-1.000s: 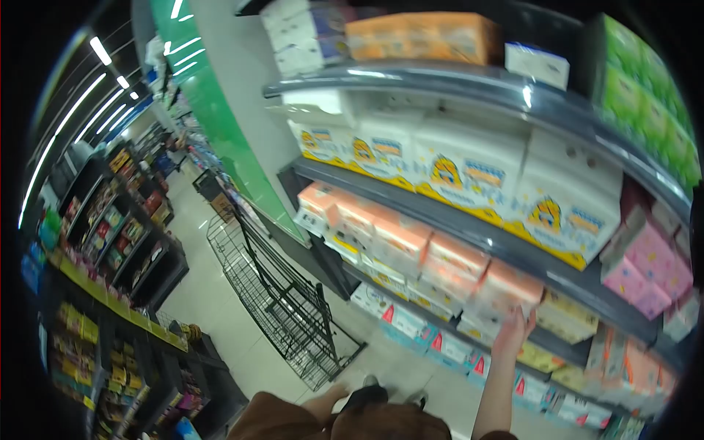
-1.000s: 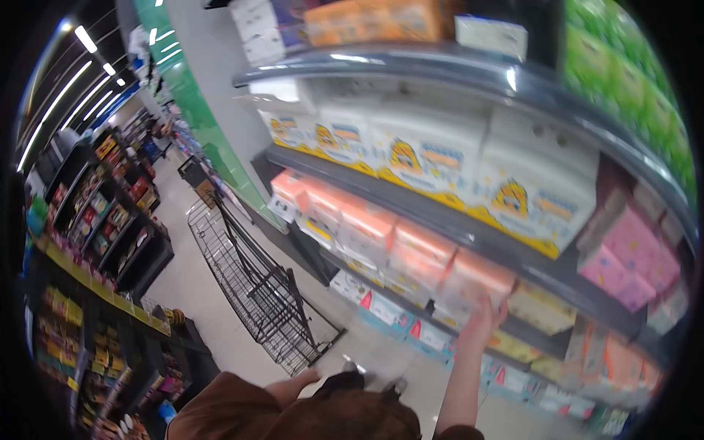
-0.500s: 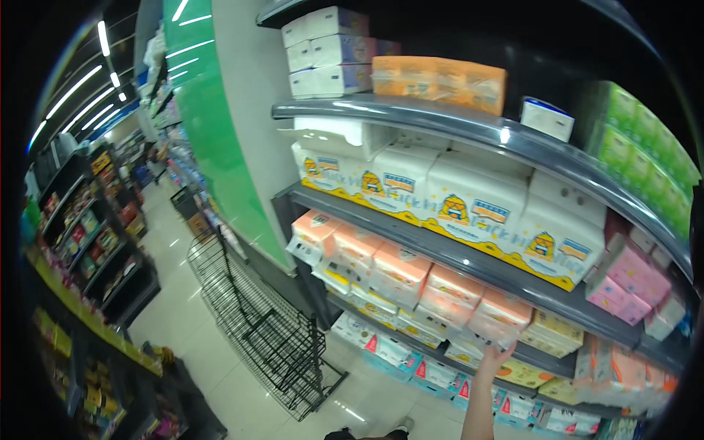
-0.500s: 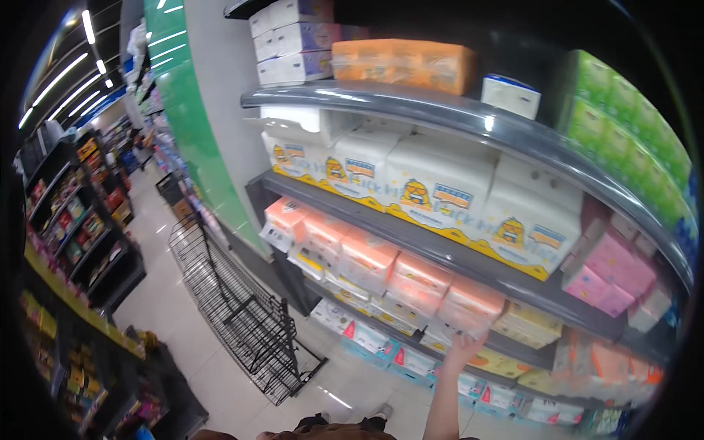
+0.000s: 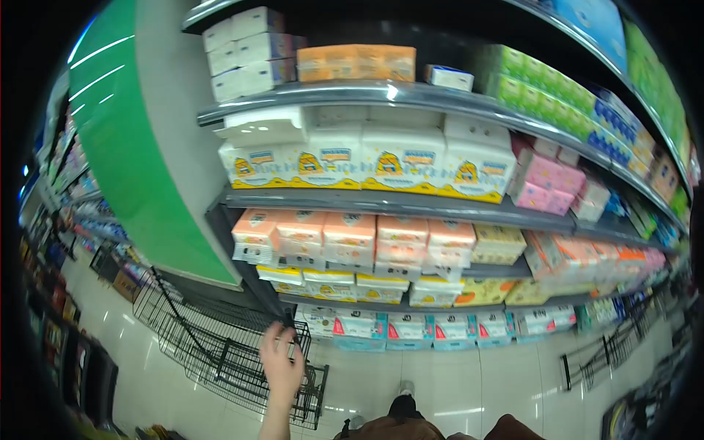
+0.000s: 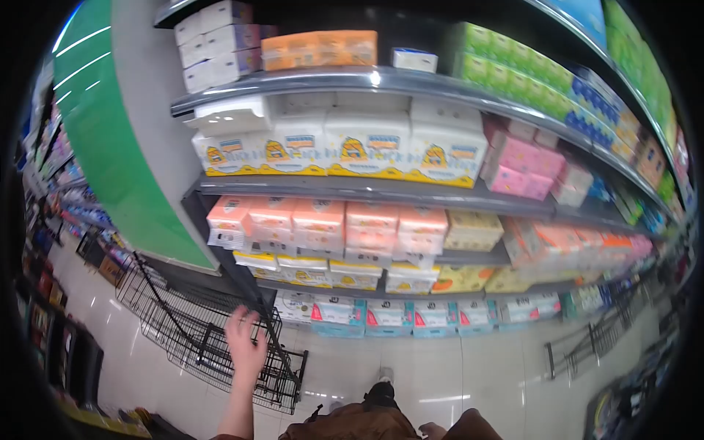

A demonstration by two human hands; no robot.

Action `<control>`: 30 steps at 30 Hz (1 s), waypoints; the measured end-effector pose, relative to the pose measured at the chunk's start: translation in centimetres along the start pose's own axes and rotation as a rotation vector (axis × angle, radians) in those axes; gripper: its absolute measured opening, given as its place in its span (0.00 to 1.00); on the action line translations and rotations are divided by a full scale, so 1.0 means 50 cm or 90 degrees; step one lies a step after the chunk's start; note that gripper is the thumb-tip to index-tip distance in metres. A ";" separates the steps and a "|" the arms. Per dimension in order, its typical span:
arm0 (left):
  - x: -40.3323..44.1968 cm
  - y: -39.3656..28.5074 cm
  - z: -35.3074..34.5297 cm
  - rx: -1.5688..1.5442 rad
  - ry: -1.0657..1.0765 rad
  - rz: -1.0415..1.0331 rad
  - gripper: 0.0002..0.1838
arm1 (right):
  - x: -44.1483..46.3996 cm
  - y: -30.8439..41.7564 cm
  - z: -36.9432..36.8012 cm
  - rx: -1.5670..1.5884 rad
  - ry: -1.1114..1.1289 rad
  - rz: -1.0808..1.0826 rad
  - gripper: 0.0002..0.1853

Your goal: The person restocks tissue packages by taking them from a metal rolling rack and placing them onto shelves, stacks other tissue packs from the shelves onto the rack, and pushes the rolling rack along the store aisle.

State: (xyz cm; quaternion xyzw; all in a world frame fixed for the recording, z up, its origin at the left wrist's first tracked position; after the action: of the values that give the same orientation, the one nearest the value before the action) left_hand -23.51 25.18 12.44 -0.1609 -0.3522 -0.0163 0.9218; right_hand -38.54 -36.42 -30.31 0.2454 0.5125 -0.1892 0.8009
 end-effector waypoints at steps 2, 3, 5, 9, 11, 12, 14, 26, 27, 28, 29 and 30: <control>0.002 0.061 -0.001 0.051 0.017 0.066 0.25 | -0.049 -0.007 -0.028 0.068 0.053 -0.136 0.20; -0.006 0.115 -0.034 0.025 0.043 0.109 0.26 | -0.068 0.001 -0.038 0.106 0.078 -0.201 0.19; -0.052 0.193 -0.123 -0.071 0.222 0.170 0.27 | -0.069 0.011 -0.066 0.180 0.113 -0.283 0.17; -0.136 0.246 -0.267 -0.235 0.406 0.269 0.26 | 0.044 0.036 -0.076 0.263 -0.085 -0.136 0.14; -0.148 0.237 -0.273 -0.296 0.399 0.339 0.24 | -0.004 0.118 -0.048 0.324 -0.109 -0.062 0.20; -0.159 0.246 -0.286 -0.293 0.384 0.350 0.23 | -0.008 0.141 -0.043 0.339 -0.127 -0.026 0.21; -0.170 0.244 -0.283 -0.240 0.373 0.323 0.20 | -0.044 0.187 -0.033 0.357 -0.158 0.017 0.24; -0.162 0.098 -0.192 0.059 0.078 0.048 0.12 | -0.104 -0.170 -0.203 0.513 -0.084 -0.221 0.23; -0.162 0.098 -0.191 0.066 0.062 0.015 0.13 | -0.107 -0.220 -0.234 0.530 -0.061 -0.257 0.22; -0.166 0.107 -0.198 0.097 0.105 -0.001 0.15 | -0.112 -0.270 -0.253 0.547 -0.042 -0.290 0.21; -0.153 0.075 -0.183 0.076 0.181 0.098 0.16 | -0.114 -0.316 -0.281 0.559 -0.042 -0.304 0.19; -0.158 0.032 -0.175 0.212 0.122 -0.027 0.17 | -0.130 -0.349 -0.294 0.576 -0.042 -0.322 0.17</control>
State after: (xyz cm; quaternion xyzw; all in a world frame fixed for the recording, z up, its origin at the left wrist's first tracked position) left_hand -23.56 23.36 0.66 0.0034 -0.2644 0.0074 0.9644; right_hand -61.53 -41.54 -33.05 0.4295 0.3968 -0.5872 0.5596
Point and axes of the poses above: each hand's wrist, its own x-axis towards the middle knuckle, its own z-axis out of the back of the hand, y = z × x, the point moved 3 cm from there along x, towards the middle knuckle, and after that the axes turned 13 degrees about -z, right-handed, at the moved point
